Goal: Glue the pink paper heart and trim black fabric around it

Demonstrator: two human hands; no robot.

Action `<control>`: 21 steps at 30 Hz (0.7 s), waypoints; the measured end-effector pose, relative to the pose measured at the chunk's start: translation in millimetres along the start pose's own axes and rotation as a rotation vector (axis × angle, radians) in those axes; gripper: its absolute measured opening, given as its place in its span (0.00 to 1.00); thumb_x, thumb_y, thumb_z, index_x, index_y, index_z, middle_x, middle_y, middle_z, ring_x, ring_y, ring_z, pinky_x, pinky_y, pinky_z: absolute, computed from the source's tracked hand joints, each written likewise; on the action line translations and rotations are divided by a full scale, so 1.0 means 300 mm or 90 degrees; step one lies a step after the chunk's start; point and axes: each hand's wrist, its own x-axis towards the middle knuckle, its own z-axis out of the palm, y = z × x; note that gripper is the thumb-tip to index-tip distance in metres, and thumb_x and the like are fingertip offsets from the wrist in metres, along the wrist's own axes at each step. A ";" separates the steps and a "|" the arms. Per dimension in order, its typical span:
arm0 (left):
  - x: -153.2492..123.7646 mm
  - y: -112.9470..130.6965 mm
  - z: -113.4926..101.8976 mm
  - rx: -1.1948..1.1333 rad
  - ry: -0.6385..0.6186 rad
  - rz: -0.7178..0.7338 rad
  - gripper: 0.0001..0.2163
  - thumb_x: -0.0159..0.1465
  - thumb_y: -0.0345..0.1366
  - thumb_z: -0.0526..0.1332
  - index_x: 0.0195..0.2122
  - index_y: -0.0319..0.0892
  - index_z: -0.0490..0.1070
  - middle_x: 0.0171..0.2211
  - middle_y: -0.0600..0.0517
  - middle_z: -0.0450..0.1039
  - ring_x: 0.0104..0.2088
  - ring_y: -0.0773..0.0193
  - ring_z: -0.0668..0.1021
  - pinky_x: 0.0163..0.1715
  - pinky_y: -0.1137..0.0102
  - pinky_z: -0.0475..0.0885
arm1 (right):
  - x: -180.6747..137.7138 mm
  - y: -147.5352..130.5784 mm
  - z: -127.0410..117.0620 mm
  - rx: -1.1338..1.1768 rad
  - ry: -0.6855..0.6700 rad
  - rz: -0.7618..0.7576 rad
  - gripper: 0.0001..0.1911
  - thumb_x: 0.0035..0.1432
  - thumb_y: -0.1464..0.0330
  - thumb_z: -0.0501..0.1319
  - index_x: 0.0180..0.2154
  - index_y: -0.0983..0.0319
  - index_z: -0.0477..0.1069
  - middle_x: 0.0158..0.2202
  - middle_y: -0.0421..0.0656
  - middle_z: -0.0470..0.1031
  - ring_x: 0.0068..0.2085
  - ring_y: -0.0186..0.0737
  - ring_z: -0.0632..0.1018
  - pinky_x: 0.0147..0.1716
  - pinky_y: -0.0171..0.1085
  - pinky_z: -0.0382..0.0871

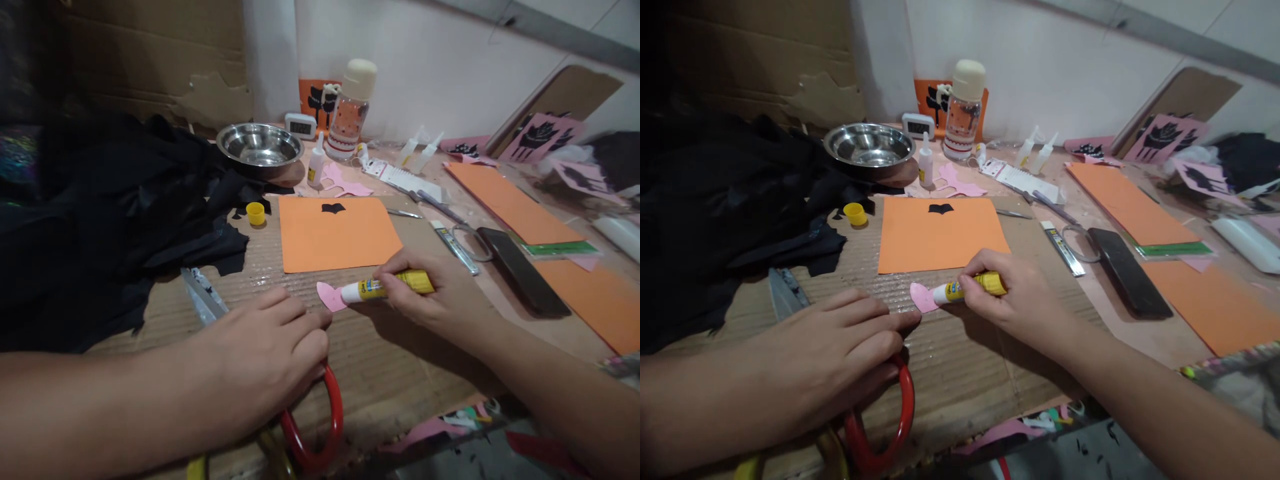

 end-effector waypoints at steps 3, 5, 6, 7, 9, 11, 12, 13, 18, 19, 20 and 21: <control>-0.002 -0.027 0.001 0.006 0.036 0.005 0.11 0.74 0.31 0.54 0.36 0.41 0.75 0.35 0.50 0.78 0.34 0.56 0.76 0.38 0.59 0.69 | -0.002 0.009 0.000 0.000 0.006 0.009 0.07 0.61 0.70 0.60 0.29 0.58 0.74 0.24 0.37 0.77 0.23 0.35 0.74 0.22 0.33 0.63; 0.002 -0.052 0.004 0.030 0.082 -0.011 0.12 0.75 0.32 0.53 0.39 0.40 0.77 0.35 0.49 0.79 0.35 0.55 0.77 0.37 0.59 0.69 | -0.004 0.009 0.001 -0.006 0.006 0.004 0.07 0.61 0.70 0.60 0.29 0.57 0.74 0.23 0.37 0.77 0.23 0.35 0.74 0.22 0.33 0.63; 0.005 -0.064 0.006 0.044 0.096 -0.023 0.13 0.75 0.32 0.53 0.41 0.39 0.77 0.36 0.48 0.79 0.36 0.54 0.77 0.37 0.58 0.69 | -0.004 0.009 0.001 -0.008 0.006 0.000 0.07 0.61 0.70 0.60 0.30 0.57 0.74 0.23 0.37 0.77 0.23 0.35 0.74 0.22 0.33 0.63; 0.010 -0.075 0.008 0.054 0.103 -0.031 0.13 0.75 0.32 0.52 0.43 0.39 0.78 0.38 0.47 0.80 0.37 0.53 0.78 0.37 0.58 0.70 | -0.004 0.008 0.001 -0.010 0.006 -0.006 0.07 0.61 0.70 0.60 0.30 0.57 0.74 0.23 0.38 0.77 0.23 0.36 0.74 0.23 0.34 0.63; 0.017 -0.091 0.011 0.052 0.093 -0.044 0.13 0.74 0.31 0.53 0.45 0.38 0.78 0.39 0.46 0.80 0.37 0.53 0.77 0.36 0.58 0.70 | -0.004 0.007 0.002 -0.013 0.006 -0.018 0.07 0.61 0.70 0.60 0.30 0.58 0.74 0.24 0.38 0.78 0.24 0.36 0.74 0.24 0.34 0.64; 0.022 -0.098 0.011 0.033 0.066 -0.059 0.12 0.73 0.32 0.54 0.47 0.39 0.78 0.40 0.46 0.79 0.37 0.52 0.77 0.37 0.58 0.71 | -0.003 0.008 0.003 -0.016 0.006 -0.028 0.07 0.62 0.71 0.61 0.30 0.58 0.75 0.25 0.38 0.78 0.24 0.36 0.75 0.24 0.34 0.64; 0.024 -0.098 0.010 0.023 0.051 -0.065 0.12 0.73 0.33 0.55 0.48 0.39 0.78 0.40 0.45 0.78 0.38 0.52 0.77 0.38 0.57 0.72 | -0.003 0.009 0.004 -0.016 0.006 -0.032 0.07 0.62 0.71 0.61 0.31 0.58 0.75 0.25 0.39 0.78 0.24 0.36 0.75 0.24 0.34 0.65; 0.026 -0.098 0.008 0.014 0.039 -0.072 0.12 0.73 0.34 0.55 0.48 0.39 0.78 0.40 0.45 0.78 0.38 0.51 0.76 0.38 0.56 0.72 | -0.003 0.010 0.004 -0.018 0.006 -0.034 0.07 0.62 0.71 0.61 0.31 0.58 0.75 0.25 0.39 0.78 0.24 0.36 0.75 0.24 0.34 0.65; 0.029 -0.100 -0.001 -0.007 -0.009 -0.102 0.13 0.73 0.36 0.55 0.49 0.40 0.78 0.40 0.44 0.75 0.40 0.50 0.75 0.41 0.54 0.72 | -0.010 0.015 -0.009 -0.045 0.033 -0.029 0.07 0.62 0.71 0.62 0.31 0.57 0.75 0.25 0.37 0.78 0.21 0.36 0.73 0.21 0.35 0.63; 0.028 -0.102 -0.001 -0.007 -0.012 -0.105 0.13 0.73 0.36 0.55 0.49 0.41 0.78 0.40 0.44 0.75 0.40 0.50 0.75 0.41 0.54 0.71 | -0.013 0.016 -0.014 -0.049 0.057 -0.023 0.07 0.62 0.71 0.62 0.30 0.56 0.74 0.25 0.38 0.79 0.22 0.36 0.73 0.21 0.36 0.64; 0.027 -0.104 -0.001 -0.009 -0.015 -0.105 0.12 0.73 0.36 0.55 0.49 0.41 0.78 0.40 0.45 0.74 0.40 0.50 0.75 0.41 0.55 0.71 | -0.017 0.018 -0.019 -0.050 0.086 -0.018 0.08 0.62 0.71 0.62 0.30 0.56 0.74 0.25 0.38 0.79 0.22 0.38 0.75 0.21 0.36 0.65; 0.026 -0.106 -0.001 -0.010 -0.016 -0.105 0.12 0.73 0.36 0.56 0.49 0.41 0.78 0.40 0.45 0.74 0.40 0.50 0.75 0.41 0.55 0.70 | -0.021 0.020 -0.022 -0.050 0.114 -0.013 0.09 0.62 0.72 0.63 0.29 0.55 0.74 0.26 0.39 0.80 0.24 0.39 0.76 0.22 0.37 0.66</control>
